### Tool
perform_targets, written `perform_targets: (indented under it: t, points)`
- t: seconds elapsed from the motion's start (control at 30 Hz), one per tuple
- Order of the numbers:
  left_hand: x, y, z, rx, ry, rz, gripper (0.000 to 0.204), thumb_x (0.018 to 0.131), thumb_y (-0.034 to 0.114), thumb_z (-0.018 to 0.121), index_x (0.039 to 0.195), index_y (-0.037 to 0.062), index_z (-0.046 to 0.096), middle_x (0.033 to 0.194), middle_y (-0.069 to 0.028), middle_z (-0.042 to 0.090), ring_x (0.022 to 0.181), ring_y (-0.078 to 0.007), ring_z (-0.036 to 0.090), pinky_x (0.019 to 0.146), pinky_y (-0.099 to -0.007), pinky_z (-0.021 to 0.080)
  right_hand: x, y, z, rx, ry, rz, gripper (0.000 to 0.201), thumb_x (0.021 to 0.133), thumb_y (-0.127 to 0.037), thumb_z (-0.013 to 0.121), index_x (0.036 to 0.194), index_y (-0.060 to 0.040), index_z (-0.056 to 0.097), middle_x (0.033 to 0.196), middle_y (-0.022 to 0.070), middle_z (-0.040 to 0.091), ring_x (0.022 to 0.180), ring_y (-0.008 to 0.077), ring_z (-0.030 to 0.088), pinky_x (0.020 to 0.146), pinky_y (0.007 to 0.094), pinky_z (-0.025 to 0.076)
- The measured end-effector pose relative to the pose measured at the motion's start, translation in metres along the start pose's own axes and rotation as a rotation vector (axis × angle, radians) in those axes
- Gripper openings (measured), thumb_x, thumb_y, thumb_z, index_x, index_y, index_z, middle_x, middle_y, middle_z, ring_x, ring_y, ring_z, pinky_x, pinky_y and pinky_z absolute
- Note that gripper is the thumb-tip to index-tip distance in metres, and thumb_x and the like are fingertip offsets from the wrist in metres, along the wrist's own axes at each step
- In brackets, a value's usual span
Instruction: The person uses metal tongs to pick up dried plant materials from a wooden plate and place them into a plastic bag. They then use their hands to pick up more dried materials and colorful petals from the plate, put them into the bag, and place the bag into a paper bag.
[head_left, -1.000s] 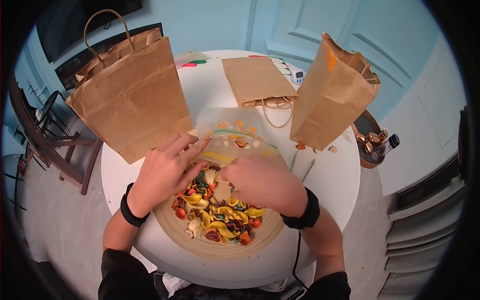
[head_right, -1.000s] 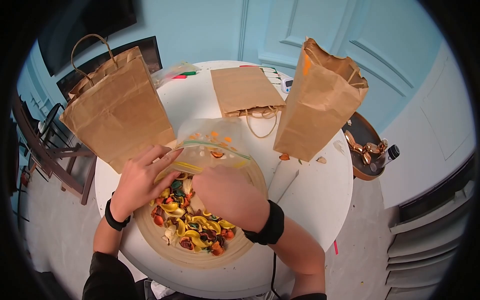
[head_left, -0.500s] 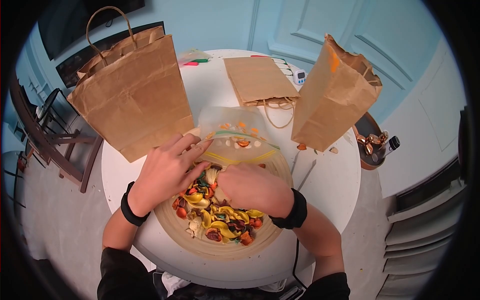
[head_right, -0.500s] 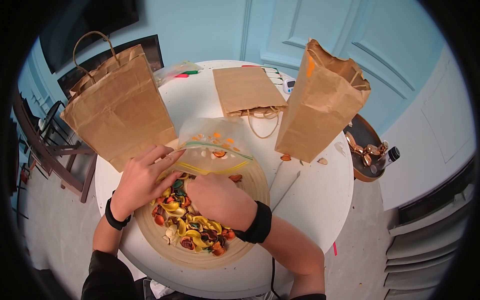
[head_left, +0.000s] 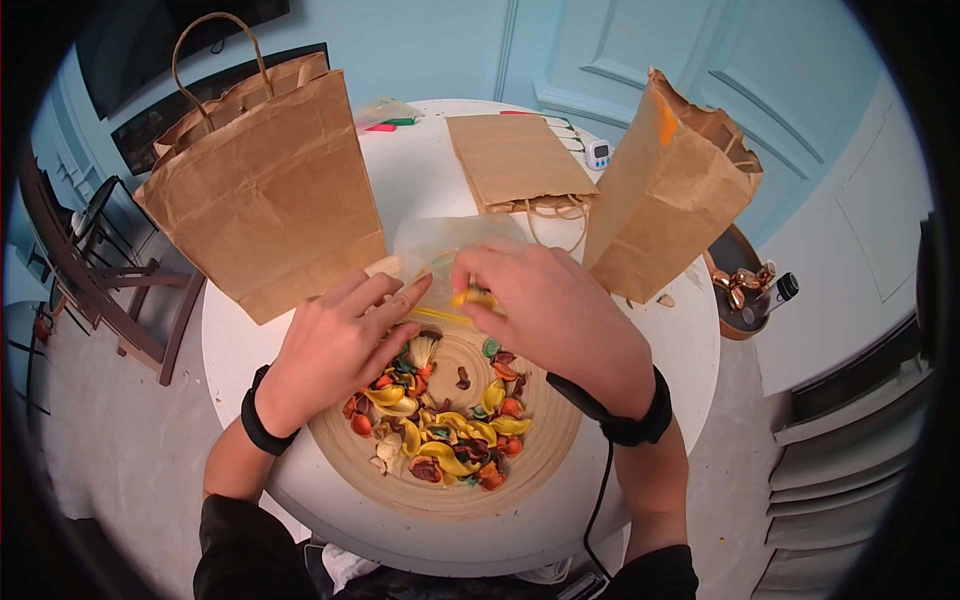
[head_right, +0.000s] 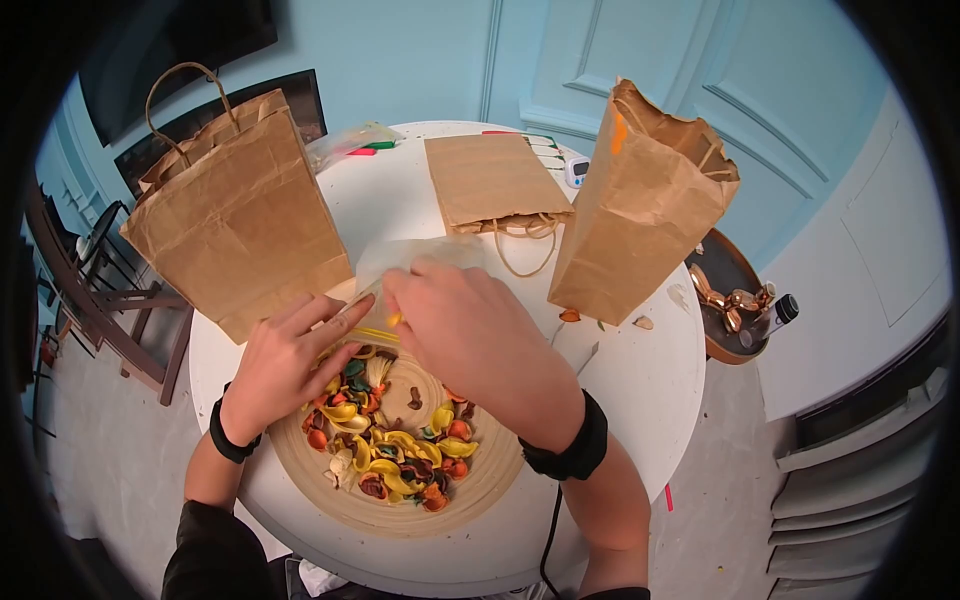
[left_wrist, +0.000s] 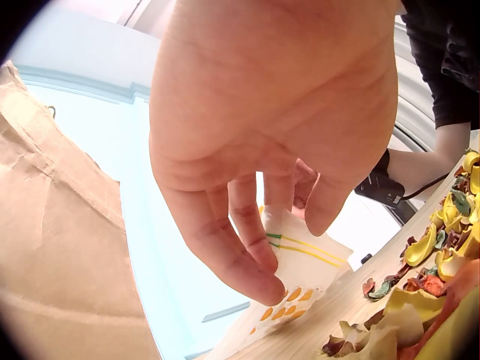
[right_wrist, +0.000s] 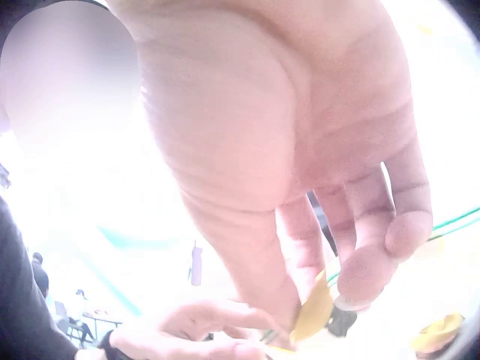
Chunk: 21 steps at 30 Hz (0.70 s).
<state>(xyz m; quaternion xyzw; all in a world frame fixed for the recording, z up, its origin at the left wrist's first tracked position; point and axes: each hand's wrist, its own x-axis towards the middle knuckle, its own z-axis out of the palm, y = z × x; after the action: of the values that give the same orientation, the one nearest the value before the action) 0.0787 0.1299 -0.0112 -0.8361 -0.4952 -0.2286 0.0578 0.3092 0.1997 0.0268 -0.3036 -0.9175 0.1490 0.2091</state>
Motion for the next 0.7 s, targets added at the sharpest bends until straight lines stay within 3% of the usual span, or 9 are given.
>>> perform_targets:
  t: [0.07, 0.17, 0.27, 0.37, 0.57, 0.7]
  points:
    - [0.000, 0.001, -0.001, -0.005, 0.008, -0.016, 0.039, 0.092, 0.014, 0.070, 0.130, 0.0075, 0.069, 0.098, -0.0088, 0.065, 0.088, -0.0281, 0.064, 0.071, -0.0403, 0.054, -0.002, -0.007, 0.000, -0.048, 0.085, 0.053, 0.016, 0.085, -0.014, 0.074, 0.092, -0.0046, 0.063, 0.081, 0.0128, 0.066, 0.082, 0.0354, 0.066, 0.072, 0.0427, 0.051]
    - [-0.001, -0.004, 0.004, -0.018, 0.037, -0.008, 0.032, 0.093, 0.012, 0.069, 0.124, 0.0069, 0.072, 0.094, -0.0086, 0.065, 0.085, -0.0279, 0.064, 0.070, -0.0406, 0.054, -0.006, -0.007, 0.003, 0.044, -0.031, -0.099, 0.020, 0.085, -0.017, 0.076, 0.096, -0.0056, 0.064, 0.088, 0.0138, 0.066, 0.082, 0.0354, 0.066, 0.072, 0.0438, 0.051]
    - [-0.001, -0.003, 0.005, -0.016, 0.053, -0.014, 0.027, 0.092, 0.011, 0.069, 0.119, 0.0062, 0.074, 0.090, -0.0081, 0.065, 0.082, -0.0277, 0.064, 0.069, -0.0404, 0.053, -0.010, -0.005, 0.002, -0.028, -0.419, 0.031, 0.024, 0.085, -0.017, 0.076, 0.102, -0.0063, 0.064, 0.094, 0.0156, 0.066, 0.085, 0.0354, 0.066, 0.075, 0.0453, 0.052]
    - [-0.001, -0.004, 0.004, -0.011, 0.047, -0.032, 0.026, 0.092, 0.010, 0.069, 0.117, 0.0059, 0.074, 0.089, -0.0080, 0.065, 0.082, -0.0274, 0.064, 0.069, -0.0402, 0.054, -0.035, 0.015, 0.018, -0.077, -0.267, -0.061, 0.024, 0.084, -0.015, 0.075, 0.102, -0.0047, 0.063, 0.092, 0.0165, 0.066, 0.090, 0.0362, 0.066, 0.079, 0.0459, 0.053]
    - [-0.002, -0.005, 0.005, -0.016, 0.067, -0.034, 0.024, 0.093, 0.010, 0.069, 0.115, 0.0058, 0.075, 0.088, -0.0079, 0.065, 0.081, -0.0273, 0.064, 0.069, -0.0401, 0.053, -0.025, 0.014, 0.034, -0.169, -0.283, 0.134, 0.022, 0.080, -0.010, 0.073, 0.098, -0.0010, 0.064, 0.095, 0.0180, 0.068, 0.099, 0.0387, 0.066, 0.084, 0.0459, 0.052]
    - [-0.002, -0.005, 0.005, -0.007, 0.069, -0.029, 0.024, 0.093, 0.010, 0.068, 0.115, 0.0058, 0.075, 0.087, -0.0080, 0.064, 0.079, -0.0273, 0.063, 0.068, -0.0402, 0.053, -0.027, 0.031, 0.052, -0.160, -0.275, 0.023, 0.008, 0.083, -0.006, 0.060, 0.090, -0.0020, 0.060, 0.085, 0.0152, 0.063, 0.087, 0.0367, 0.062, 0.076, 0.0470, 0.049]
